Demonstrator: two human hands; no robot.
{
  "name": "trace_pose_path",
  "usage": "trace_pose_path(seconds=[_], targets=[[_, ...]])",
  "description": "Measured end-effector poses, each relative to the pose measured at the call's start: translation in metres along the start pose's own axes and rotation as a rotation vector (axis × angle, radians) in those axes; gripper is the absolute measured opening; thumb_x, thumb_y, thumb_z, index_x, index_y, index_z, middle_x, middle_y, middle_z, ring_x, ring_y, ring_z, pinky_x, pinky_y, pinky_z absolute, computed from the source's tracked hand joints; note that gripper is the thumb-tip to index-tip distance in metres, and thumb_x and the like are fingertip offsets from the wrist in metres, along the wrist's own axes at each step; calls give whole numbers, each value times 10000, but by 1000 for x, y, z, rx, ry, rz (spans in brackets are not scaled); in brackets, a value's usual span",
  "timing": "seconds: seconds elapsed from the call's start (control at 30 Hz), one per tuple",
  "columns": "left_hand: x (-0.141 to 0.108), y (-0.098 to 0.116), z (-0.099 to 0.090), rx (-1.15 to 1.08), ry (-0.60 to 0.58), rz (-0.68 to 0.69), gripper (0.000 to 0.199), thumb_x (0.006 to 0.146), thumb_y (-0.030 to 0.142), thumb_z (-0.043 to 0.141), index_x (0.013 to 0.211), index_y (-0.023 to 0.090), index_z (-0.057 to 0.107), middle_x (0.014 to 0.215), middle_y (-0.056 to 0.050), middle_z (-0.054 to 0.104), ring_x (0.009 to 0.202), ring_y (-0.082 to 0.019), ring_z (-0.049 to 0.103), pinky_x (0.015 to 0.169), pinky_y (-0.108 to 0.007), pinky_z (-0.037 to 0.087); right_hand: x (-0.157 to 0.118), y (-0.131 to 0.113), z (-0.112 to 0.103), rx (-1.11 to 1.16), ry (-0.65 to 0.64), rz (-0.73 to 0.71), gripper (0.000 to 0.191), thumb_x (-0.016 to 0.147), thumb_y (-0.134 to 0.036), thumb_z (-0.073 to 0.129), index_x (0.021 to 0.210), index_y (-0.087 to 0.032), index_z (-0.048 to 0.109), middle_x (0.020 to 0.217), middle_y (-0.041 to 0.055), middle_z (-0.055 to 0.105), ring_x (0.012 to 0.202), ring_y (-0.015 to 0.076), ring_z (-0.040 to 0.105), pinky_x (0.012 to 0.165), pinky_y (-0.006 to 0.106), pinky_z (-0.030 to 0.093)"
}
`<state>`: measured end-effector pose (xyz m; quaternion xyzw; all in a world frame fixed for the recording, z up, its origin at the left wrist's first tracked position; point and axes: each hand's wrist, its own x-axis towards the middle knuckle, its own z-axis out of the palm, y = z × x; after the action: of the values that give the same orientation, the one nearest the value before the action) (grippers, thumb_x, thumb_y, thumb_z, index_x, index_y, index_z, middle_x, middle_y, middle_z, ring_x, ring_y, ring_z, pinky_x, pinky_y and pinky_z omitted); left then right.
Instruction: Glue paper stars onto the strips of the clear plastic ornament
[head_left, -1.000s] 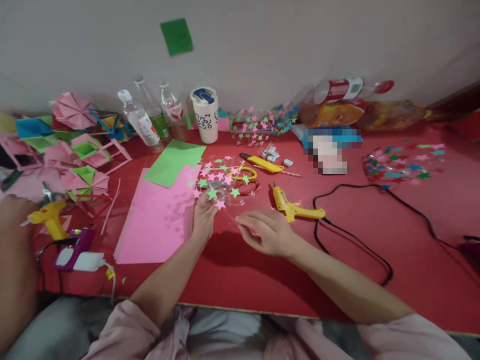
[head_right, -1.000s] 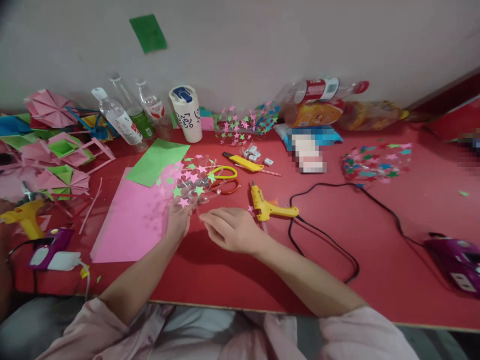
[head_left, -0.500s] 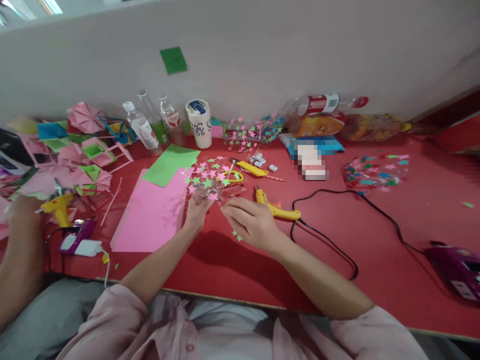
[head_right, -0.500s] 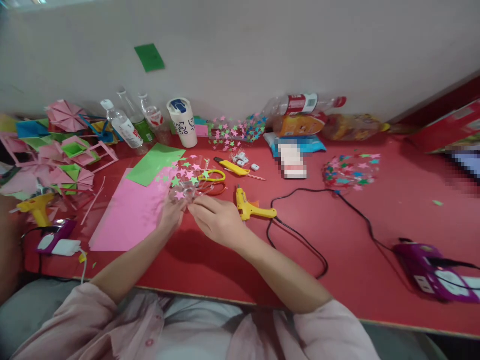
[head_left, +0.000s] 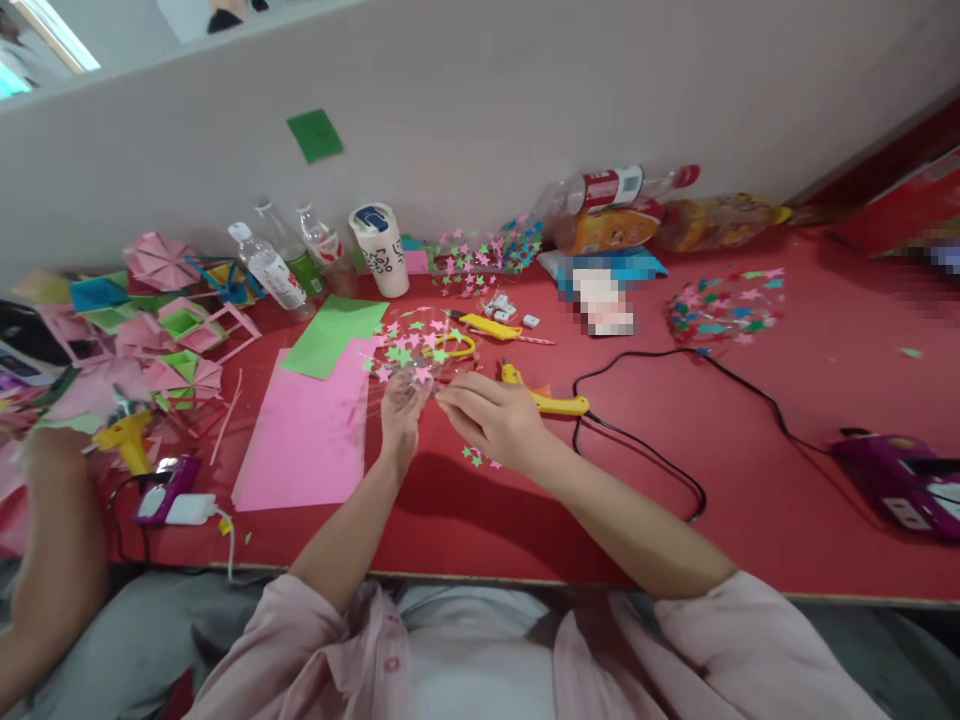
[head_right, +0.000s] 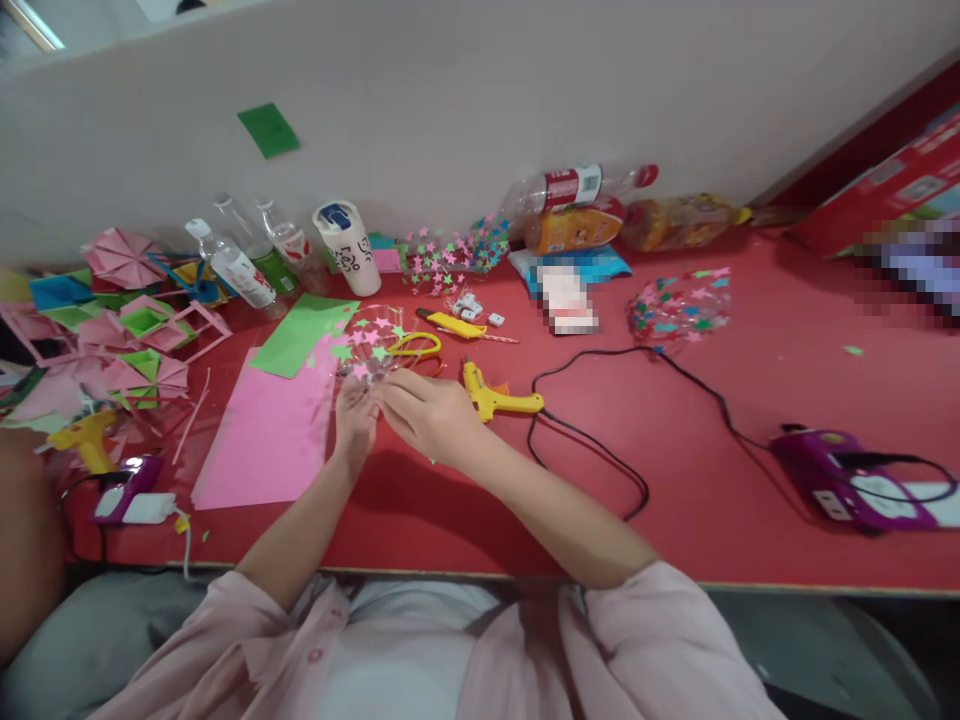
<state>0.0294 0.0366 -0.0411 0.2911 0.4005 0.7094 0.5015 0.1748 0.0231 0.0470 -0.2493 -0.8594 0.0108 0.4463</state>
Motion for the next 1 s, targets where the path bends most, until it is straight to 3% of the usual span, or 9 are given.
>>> trace_pose_path(seconds=[0.23,0.37,0.47,0.6,0.8,1.0], targets=[[5,9,-12,6,18,-18,399,530,302,830,806,183,569,713,36,612,636,-85,595,653,-230,470,6,-14,20,389,-53,248,83,860,-152,522,841,-167,602,891,58,660,836,127,625,708,231,521],[4,10,-16,12,-4,-13,356,567,316,811,791,185,568,705,35,598,628,-83,581,655,-235,468,4,-19,29,428,-8,339,95,847,-129,535,908,-181,587,874,25,676,749,96,632,653,194,518],[4,8,-16,19,-25,-19,356,560,284,816,796,192,566,675,51,575,612,-71,562,632,-210,456,0,-15,30,328,63,248,156,854,-115,532,981,-189,583,922,37,692,796,106,653,699,210,531],[4,6,-16,32,-25,-50,387,536,271,829,818,198,574,721,41,595,653,-74,575,645,-202,456,-2,-7,27,234,55,127,196,861,-99,533,1020,-187,605,941,57,704,878,128,660,772,237,542],[5,12,-13,15,77,-102,491,422,320,874,775,201,553,630,74,563,519,-38,506,494,-156,374,-2,-2,25,280,17,175,191,869,-120,540,1034,-186,610,964,44,705,911,116,660,827,236,544],[6,14,-12,8,51,-99,527,406,311,880,810,216,555,686,64,615,597,-60,582,592,-176,453,1,-3,22,333,-22,224,148,884,-143,525,972,-193,633,939,44,702,926,127,655,831,256,547]])
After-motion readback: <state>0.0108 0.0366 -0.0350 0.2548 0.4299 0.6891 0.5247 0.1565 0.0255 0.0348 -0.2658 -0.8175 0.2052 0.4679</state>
